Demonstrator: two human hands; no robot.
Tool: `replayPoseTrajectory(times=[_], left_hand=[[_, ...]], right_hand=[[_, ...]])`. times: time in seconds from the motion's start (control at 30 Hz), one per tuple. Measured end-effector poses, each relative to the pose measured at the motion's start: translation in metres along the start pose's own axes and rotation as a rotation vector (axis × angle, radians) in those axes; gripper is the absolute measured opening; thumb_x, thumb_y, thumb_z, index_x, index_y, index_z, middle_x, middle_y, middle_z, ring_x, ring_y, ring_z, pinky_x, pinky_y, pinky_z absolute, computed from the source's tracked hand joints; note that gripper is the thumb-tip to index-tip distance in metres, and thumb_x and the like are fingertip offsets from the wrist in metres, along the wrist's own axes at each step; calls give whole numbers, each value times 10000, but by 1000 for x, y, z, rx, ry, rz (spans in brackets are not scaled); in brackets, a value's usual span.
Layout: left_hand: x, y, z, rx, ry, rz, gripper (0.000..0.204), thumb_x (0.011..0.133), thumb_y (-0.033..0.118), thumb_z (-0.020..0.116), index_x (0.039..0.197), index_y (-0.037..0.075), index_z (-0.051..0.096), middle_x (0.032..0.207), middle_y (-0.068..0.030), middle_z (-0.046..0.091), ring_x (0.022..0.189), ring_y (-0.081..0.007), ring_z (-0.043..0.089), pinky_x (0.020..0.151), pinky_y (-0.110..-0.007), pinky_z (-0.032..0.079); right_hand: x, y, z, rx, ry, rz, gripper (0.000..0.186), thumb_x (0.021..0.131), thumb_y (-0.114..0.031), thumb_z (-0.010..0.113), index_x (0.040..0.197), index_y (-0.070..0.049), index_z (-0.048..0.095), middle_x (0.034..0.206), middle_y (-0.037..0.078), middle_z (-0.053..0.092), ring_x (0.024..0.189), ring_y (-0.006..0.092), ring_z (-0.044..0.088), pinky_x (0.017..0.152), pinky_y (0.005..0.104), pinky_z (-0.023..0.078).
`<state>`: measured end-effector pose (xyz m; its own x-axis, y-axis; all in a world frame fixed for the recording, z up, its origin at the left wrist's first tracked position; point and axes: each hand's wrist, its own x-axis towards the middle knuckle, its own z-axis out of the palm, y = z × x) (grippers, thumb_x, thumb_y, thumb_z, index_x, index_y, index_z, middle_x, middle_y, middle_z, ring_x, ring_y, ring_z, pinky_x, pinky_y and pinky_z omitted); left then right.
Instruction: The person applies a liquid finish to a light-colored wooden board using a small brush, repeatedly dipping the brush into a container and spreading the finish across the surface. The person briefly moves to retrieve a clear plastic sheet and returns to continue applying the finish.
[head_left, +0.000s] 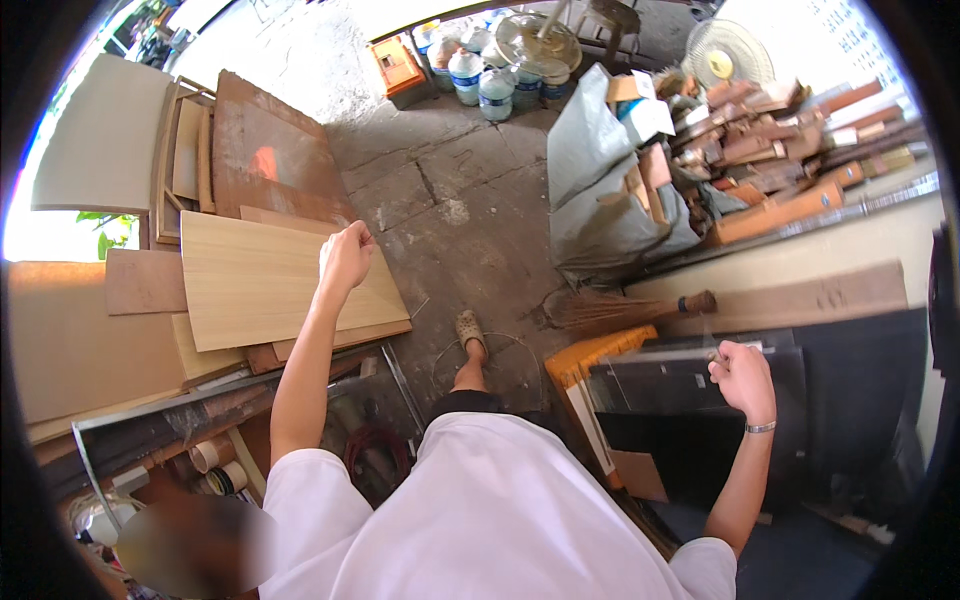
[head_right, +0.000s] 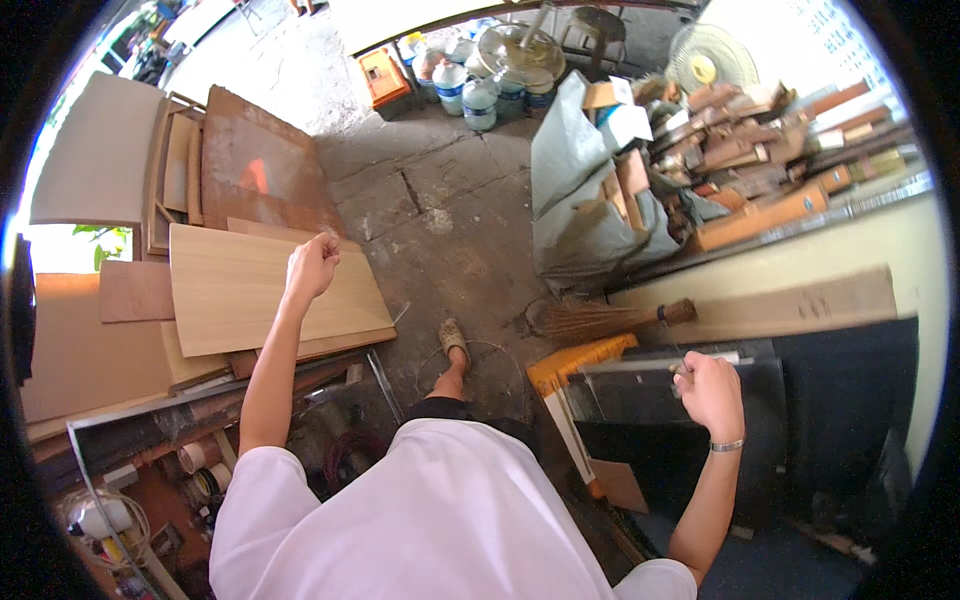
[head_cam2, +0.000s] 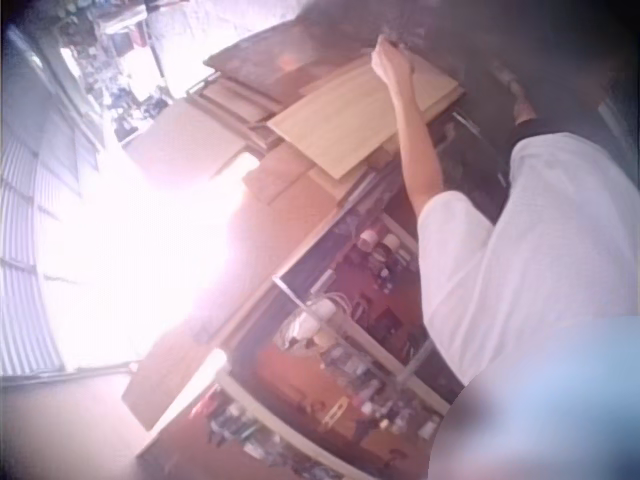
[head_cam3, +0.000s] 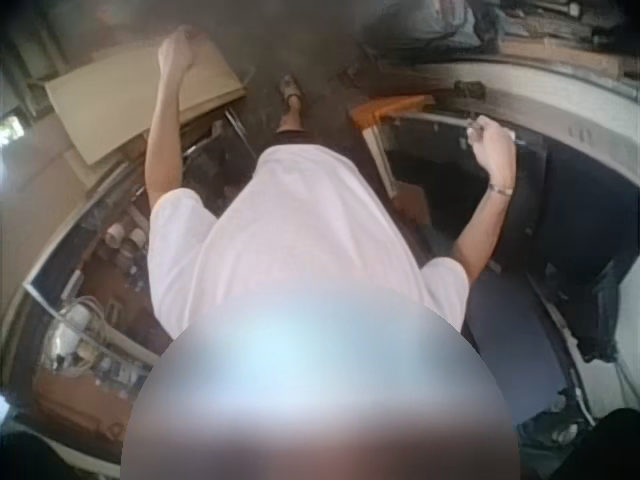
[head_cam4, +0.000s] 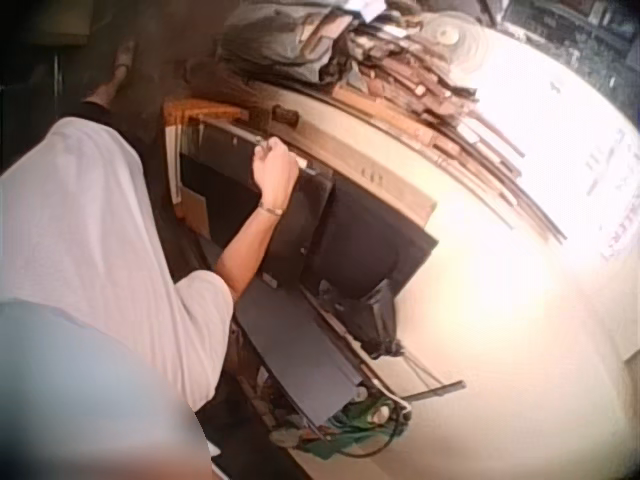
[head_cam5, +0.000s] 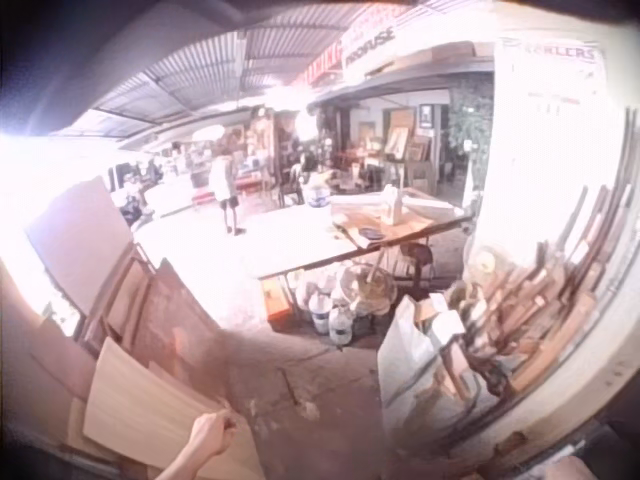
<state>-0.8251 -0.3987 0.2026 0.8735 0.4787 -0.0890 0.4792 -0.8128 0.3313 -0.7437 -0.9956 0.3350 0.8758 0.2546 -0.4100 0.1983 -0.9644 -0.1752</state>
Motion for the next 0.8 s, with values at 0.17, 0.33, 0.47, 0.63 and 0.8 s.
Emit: replayPoseTrajectory(times=[0.17, 0.33, 0.47, 0.63, 0.8], left_hand=[[43, -58, -46, -141, 33, -166, 151, 812, 113, 711, 937, 74, 637, 902, -132, 720, 919, -356, 679, 814, -443, 521], [76, -89, -97, -348, 64, -227, 104, 841, 11, 688, 889, -7, 597, 798, -132, 718, 686, -159, 705, 649, -286, 538], [110, -106, -149, -577, 90, -228, 87, 861, -11, 669, 897, -12, 590, 830, -130, 722, 701, -165, 698, 645, -285, 536], [166, -118, -217, -843, 157, -248, 78, 864, -3, 662, 911, 22, 605, 852, -107, 719, 698, -156, 683, 640, -265, 530], [233, -125, -284, -958, 250, -295, 79, 912, 71, 660, 965, 34, 615, 945, -113, 727, 774, -136, 688, 709, -243, 543]], right_hand=[[81, -55, -36, 256, 9, 70, 222, 896, -66, 637, 746, 3, 489, 653, 141, 632, 702, 252, 731, 644, 366, 511], [167, -82, -26, 698, 136, -18, 231, 942, -58, 604, 786, -33, 435, 637, 44, 571, 698, 174, 717, 650, 312, 500], [252, -91, -38, 882, 204, -2, 171, 945, -63, 594, 806, -55, 494, 662, 24, 596, 720, 147, 698, 670, 256, 462], [366, -109, -69, 1079, 219, 29, 105, 914, -73, 596, 810, -62, 583, 758, 119, 715, 670, 117, 675, 645, 233, 397], [484, -131, -111, 1073, 246, -60, 83, 913, -52, 584, 831, -44, 582, 732, 70, 672, 692, 147, 701, 699, 231, 447]])
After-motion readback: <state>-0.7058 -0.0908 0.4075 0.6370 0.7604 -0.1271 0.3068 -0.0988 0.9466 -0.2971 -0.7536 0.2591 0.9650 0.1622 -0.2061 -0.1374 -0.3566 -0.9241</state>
